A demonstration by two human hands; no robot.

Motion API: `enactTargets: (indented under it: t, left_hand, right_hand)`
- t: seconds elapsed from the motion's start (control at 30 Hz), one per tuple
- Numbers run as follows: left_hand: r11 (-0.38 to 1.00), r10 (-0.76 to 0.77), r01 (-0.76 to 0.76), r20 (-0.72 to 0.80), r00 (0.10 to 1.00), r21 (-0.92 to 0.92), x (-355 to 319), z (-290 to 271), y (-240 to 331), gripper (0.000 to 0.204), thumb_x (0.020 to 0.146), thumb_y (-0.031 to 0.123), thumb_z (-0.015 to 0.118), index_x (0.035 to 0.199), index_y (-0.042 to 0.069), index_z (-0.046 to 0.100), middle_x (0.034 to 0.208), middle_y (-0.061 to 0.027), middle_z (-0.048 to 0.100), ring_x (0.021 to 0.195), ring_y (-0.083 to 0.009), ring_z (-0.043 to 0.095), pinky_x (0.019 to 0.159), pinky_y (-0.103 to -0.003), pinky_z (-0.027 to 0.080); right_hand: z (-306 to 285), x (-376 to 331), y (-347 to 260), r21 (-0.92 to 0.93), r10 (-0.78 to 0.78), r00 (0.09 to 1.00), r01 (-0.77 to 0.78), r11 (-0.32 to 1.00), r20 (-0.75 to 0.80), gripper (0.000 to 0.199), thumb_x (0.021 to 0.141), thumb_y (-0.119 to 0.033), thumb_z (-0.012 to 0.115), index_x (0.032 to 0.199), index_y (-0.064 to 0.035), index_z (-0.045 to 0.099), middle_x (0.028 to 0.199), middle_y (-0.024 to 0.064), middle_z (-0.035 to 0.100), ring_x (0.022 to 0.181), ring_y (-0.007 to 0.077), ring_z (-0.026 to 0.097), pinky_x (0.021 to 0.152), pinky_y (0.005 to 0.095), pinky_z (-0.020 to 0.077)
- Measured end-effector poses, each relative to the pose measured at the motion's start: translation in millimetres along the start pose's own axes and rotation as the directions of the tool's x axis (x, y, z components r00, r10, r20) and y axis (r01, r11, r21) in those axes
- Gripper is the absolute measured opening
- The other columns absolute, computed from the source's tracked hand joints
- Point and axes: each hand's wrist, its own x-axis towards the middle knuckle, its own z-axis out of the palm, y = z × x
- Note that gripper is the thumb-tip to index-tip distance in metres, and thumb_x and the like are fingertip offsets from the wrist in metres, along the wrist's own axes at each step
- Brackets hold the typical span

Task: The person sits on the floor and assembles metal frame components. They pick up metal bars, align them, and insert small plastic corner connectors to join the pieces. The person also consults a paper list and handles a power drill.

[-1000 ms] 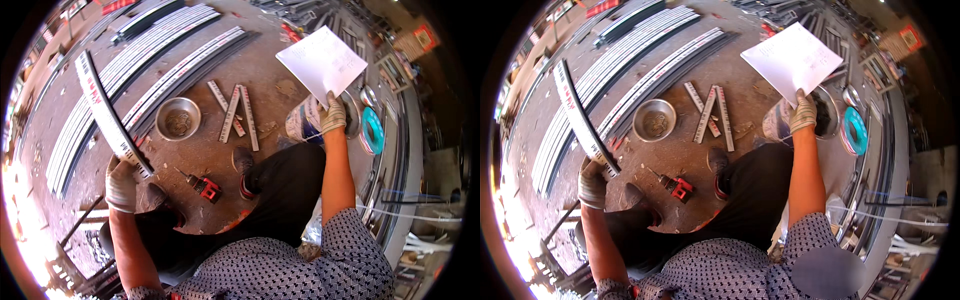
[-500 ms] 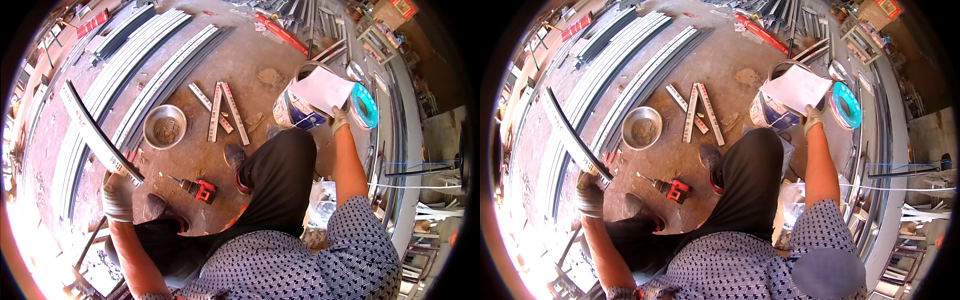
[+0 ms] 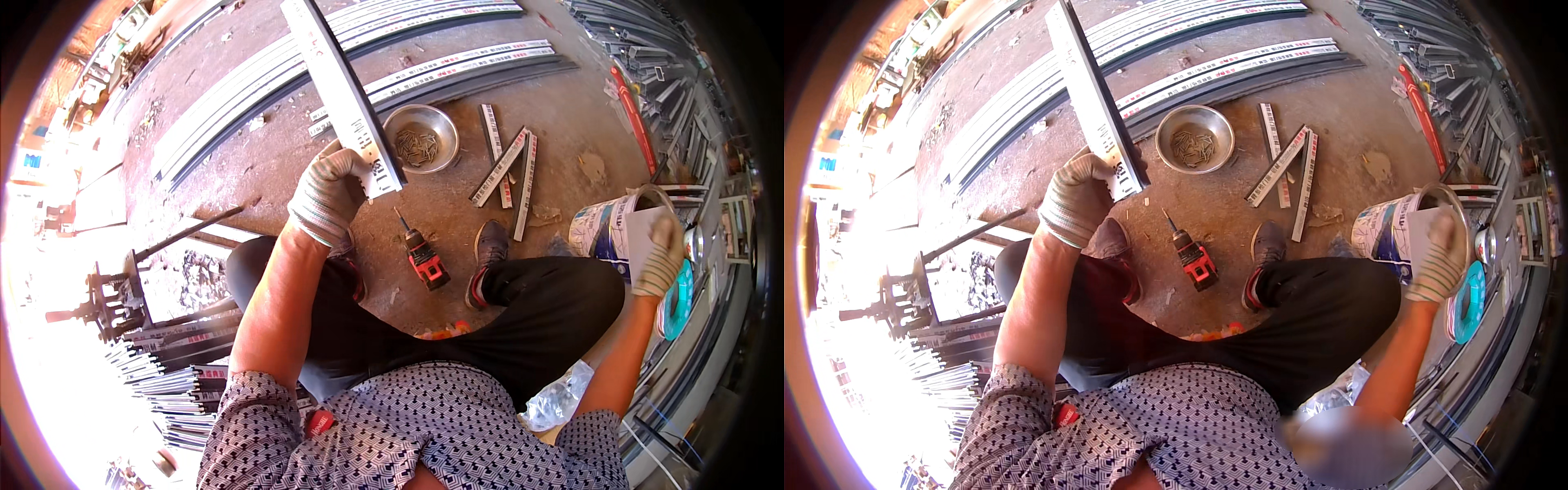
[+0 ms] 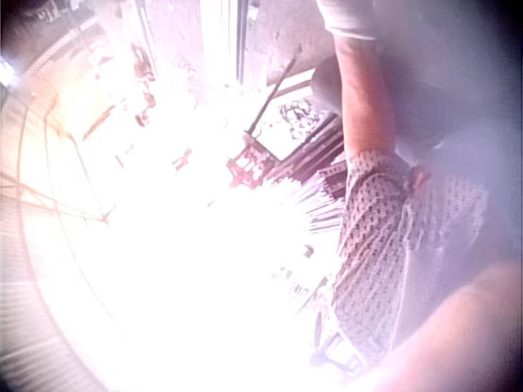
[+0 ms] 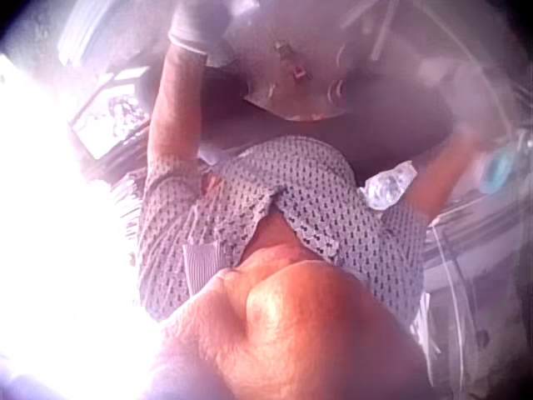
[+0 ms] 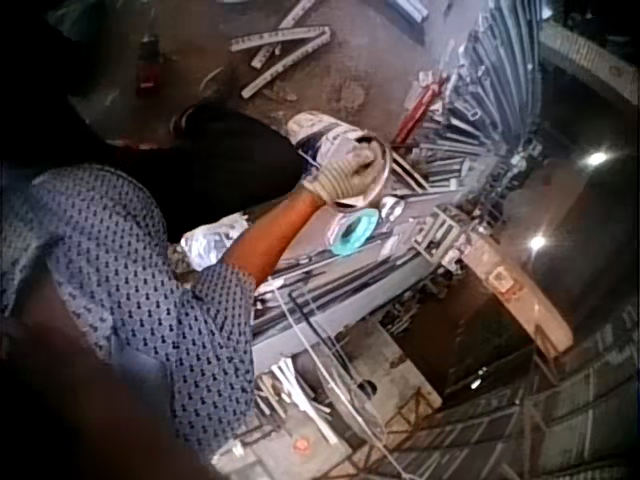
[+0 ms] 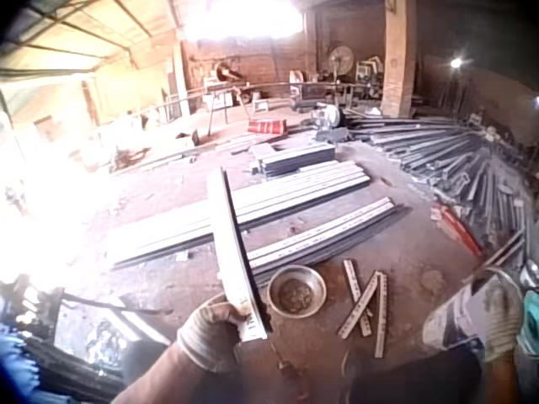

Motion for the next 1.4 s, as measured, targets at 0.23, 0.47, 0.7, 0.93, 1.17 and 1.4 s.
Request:
enactTargets:
  t: [0.23,0.47,0.7,0.93,1.17,1.4]
  left_hand:
    - [0.996,0.035,-0.035,-0.007,0.999,-0.086,-6,17,-9,0.044,0.074,0.004,0.057,0.117,-0.007,0.063,0.109,-0.0165,0.071,0.103,-0.0288,0.068,0.099,-0.041,0.052]
    - [0.974,0.002,0.007,0.04,0.999,-0.227,-18,16,-1,0.044,0.08,0.005,0.057,0.122,-0.007,0.062,0.113,-0.0166,0.071,0.108,-0.0276,0.067,0.105,-0.041,0.048]
    - [0.97,-0.023,0.028,0.024,0.999,-0.24,-20,1,-3,0.045,0.08,0.011,0.057,0.121,-0.008,0.062,0.114,-0.0184,0.071,0.108,-0.0301,0.067,0.106,-0.042,0.047]
    - [0.974,-0.021,0.018,-0.011,1.0,-0.228,-17,-5,-10,0.043,0.08,0.011,0.055,0.117,-0.01,0.064,0.114,-0.0206,0.071,0.107,-0.0317,0.067,0.107,-0.043,0.047]
    - [0.953,-0.093,0.109,0.07,0.993,-0.283,-24,8,-5,0.05,0.079,0.012,0.055,0.121,-0.015,0.06,0.113,-0.0255,0.069,0.107,-0.0354,0.067,0.107,-0.045,0.046]
    - [0.993,-0.053,0.069,0.164,0.985,-0.093,-21,1,-12,0.06,0.067,0.02,0.061,0.118,-0.012,0.063,0.112,-0.0227,0.07,0.1,-0.0302,0.068,0.098,-0.036,0.051]
  right_hand:
    - [166,-78,-187,0.485,-0.506,0.615,0.219,0.847,0.605,0.029,0.096,-0.016,0.068,0.124,-0.007,0.067,0.1,0.0042,0.069,0.087,0.0106,0.064,0.08,0.0278,0.054]
    - [227,-118,-207,0.571,-0.675,0.416,0.361,0.737,0.609,0.051,0.085,-0.012,0.078,0.133,-0.008,0.062,0.116,0.0145,0.07,0.094,0.0267,0.071,0.085,0.0357,0.0571]
    - [247,-126,-216,0.638,-0.706,0.472,0.328,0.696,0.527,0.043,0.084,-0.008,0.079,0.125,-0.0061,0.066,0.108,0.0132,0.072,0.094,0.0266,0.072,0.084,0.035,0.0561]
    - [251,-126,-216,0.637,-0.662,0.507,0.256,0.727,0.552,0.037,0.085,-0.006,0.08,0.12,-0.005,0.068,0.105,0.0118,0.074,0.093,0.0224,0.074,0.081,0.0327,0.0571]
    - [242,-128,-215,0.701,-0.644,0.515,0.111,0.704,0.566,0.042,0.085,-0.007,0.08,0.125,-0.0041,0.066,0.107,0.0094,0.074,0.093,0.0146,0.071,0.081,0.0298,0.0569]
    - [227,-121,-220,0.61,-0.477,0.56,-0.065,0.79,0.677,0.034,0.095,-0.018,0.072,0.123,-0.0017,0.065,0.096,0.0024,0.066,0.086,0.0103,0.059,0.082,0.0275,0.0502]
